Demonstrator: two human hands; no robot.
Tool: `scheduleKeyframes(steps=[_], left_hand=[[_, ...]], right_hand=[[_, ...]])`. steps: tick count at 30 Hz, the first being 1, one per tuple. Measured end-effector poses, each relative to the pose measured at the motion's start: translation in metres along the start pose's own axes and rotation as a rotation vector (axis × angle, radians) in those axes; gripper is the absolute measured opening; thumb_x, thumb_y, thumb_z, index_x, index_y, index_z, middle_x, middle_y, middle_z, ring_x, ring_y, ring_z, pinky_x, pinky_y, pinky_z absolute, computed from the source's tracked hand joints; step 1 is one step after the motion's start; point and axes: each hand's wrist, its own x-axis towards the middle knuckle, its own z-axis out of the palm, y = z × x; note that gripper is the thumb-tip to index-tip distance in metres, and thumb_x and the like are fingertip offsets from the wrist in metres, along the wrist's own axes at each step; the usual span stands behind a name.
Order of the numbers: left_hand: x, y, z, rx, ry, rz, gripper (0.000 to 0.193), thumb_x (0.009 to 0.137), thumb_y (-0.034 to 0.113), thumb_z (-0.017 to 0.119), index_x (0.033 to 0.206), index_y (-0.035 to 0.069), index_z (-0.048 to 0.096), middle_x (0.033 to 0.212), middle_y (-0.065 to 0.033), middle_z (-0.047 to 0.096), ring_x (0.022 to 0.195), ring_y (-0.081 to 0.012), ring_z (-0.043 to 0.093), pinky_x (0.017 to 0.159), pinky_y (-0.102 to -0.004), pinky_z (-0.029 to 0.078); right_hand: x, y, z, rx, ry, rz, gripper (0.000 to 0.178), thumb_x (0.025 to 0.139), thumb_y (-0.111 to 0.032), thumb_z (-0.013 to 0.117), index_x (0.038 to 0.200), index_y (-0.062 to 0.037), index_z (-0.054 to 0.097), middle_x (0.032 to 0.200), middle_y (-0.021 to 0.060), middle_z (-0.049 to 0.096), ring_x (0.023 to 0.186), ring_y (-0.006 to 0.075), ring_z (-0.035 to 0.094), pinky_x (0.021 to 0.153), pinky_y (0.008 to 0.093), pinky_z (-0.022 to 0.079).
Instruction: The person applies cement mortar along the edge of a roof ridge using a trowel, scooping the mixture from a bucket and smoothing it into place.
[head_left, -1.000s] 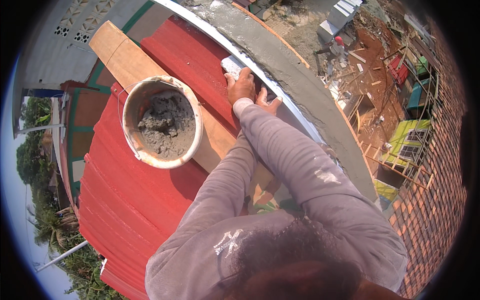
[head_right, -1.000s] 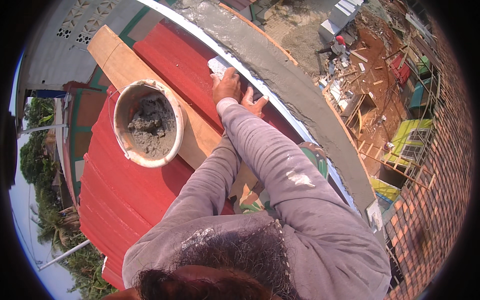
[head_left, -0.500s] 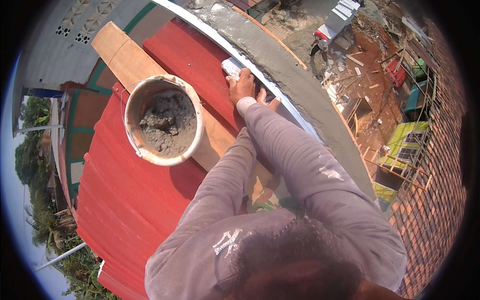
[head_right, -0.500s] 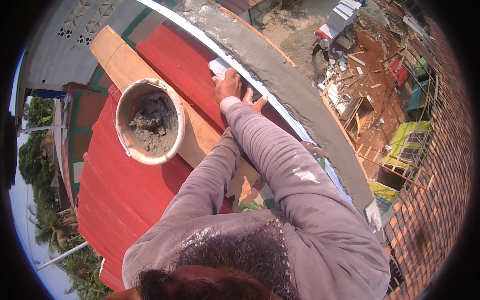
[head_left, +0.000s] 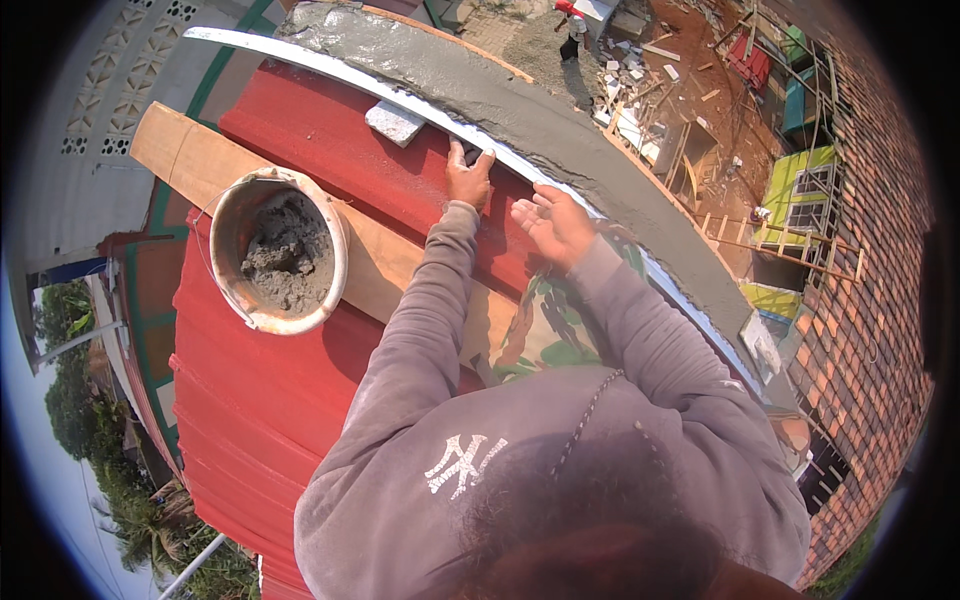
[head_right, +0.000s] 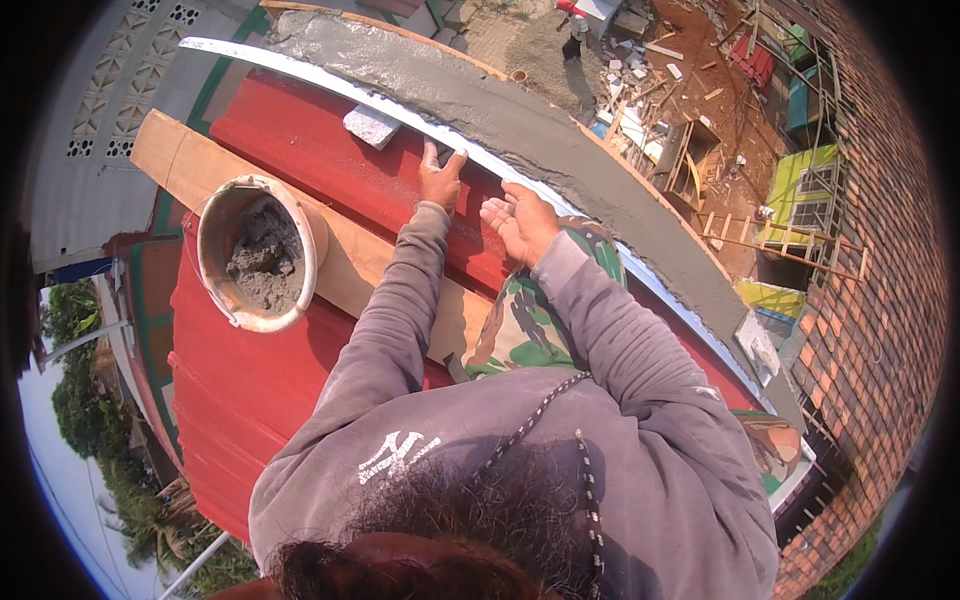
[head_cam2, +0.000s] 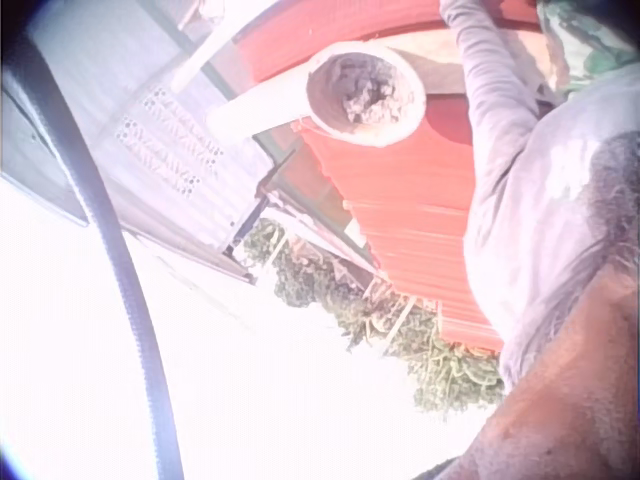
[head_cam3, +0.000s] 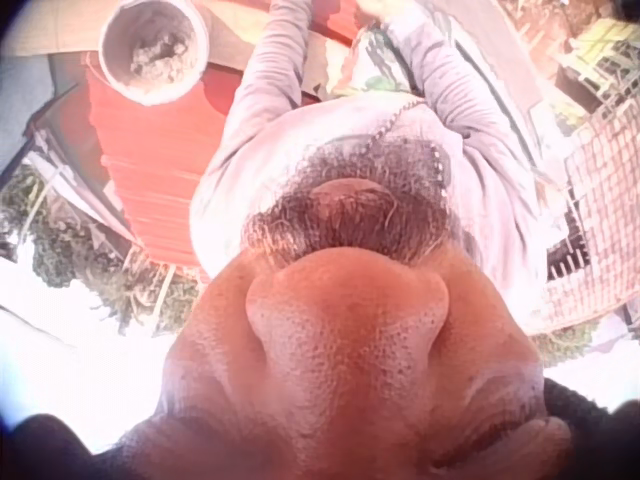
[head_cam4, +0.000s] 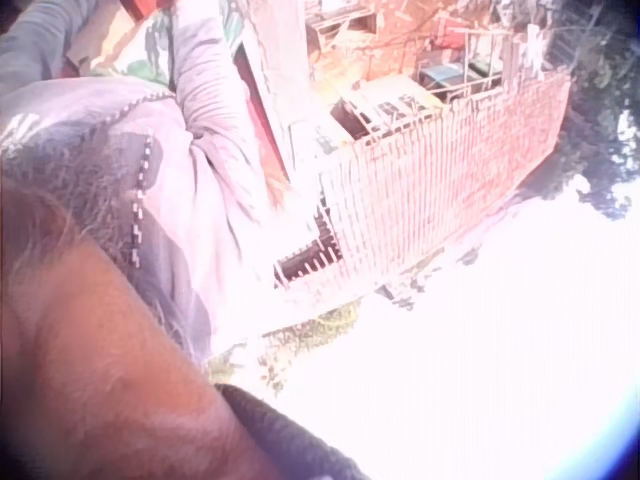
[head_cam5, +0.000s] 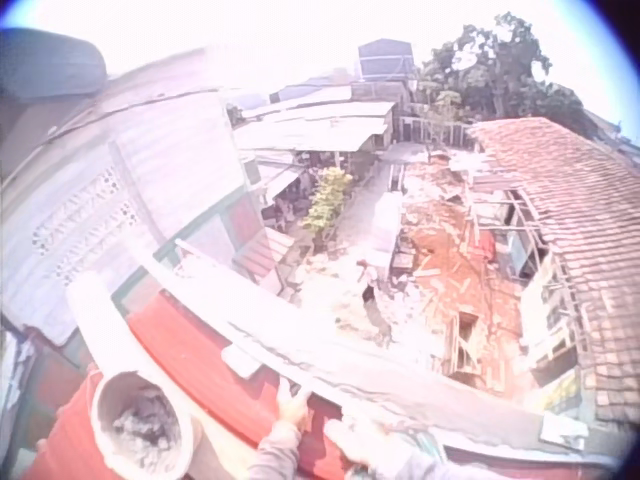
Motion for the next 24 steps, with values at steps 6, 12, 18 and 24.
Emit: scheduleKeyframes(steps=[6,12,18,24], left_hand=[[0.004,0.016,-0.016,-0.051,0.086,-0.102,0.082,0.097,0.013,0.076,0.159,-0.016,0.031,0.136,-0.0178,0.064,0.119,-0.0215,0.064,0.100,-0.0292,0.053],[0.041,0.050,-0.058,0.130,0.698,-0.001,0.046,0.099,0.014,0.074,0.136,-0.009,0.061,0.114,-0.0159,0.073,0.106,-0.0234,0.068,0.096,-0.0353,0.053],[0.066,0.039,-0.087,0.040,0.676,-0.058,0.029,0.100,0.011,0.072,0.123,-0.007,0.070,0.098,-0.0102,0.075,0.082,-0.0168,0.069,0.072,-0.0323,0.056],[0.066,0.043,-0.071,-0.070,0.661,-0.063,0.023,0.101,0.011,0.072,0.117,-0.005,0.073,0.092,-0.0049,0.072,0.072,-0.0116,0.062,0.064,-0.0288,0.050]], right_hand=[[0.042,0.014,-0.008,0.299,-0.085,0.046,0.059,0.111,-0.018,0.049,0.158,0.0114,0.029,0.165,0.0260,0.038,0.153,0.0360,0.042,0.124,0.0457,0.042],[0.079,0.016,-0.022,0.275,-0.046,0.032,0.056,0.114,-0.017,0.040,0.163,0.0060,0.025,0.168,0.0273,0.034,0.152,0.0387,0.044,0.122,0.0494,0.045],[0.078,0.025,-0.017,0.253,-0.031,0.040,0.052,0.116,-0.020,0.038,0.163,0.0008,0.029,0.165,0.0263,0.039,0.147,0.0399,0.050,0.117,0.0505,0.050],[0.068,0.019,-0.012,0.203,0.016,-0.013,0.049,0.115,-0.021,0.042,0.158,0.0021,0.033,0.162,0.0271,0.042,0.144,0.0400,0.053,0.117,0.0499,0.051]])
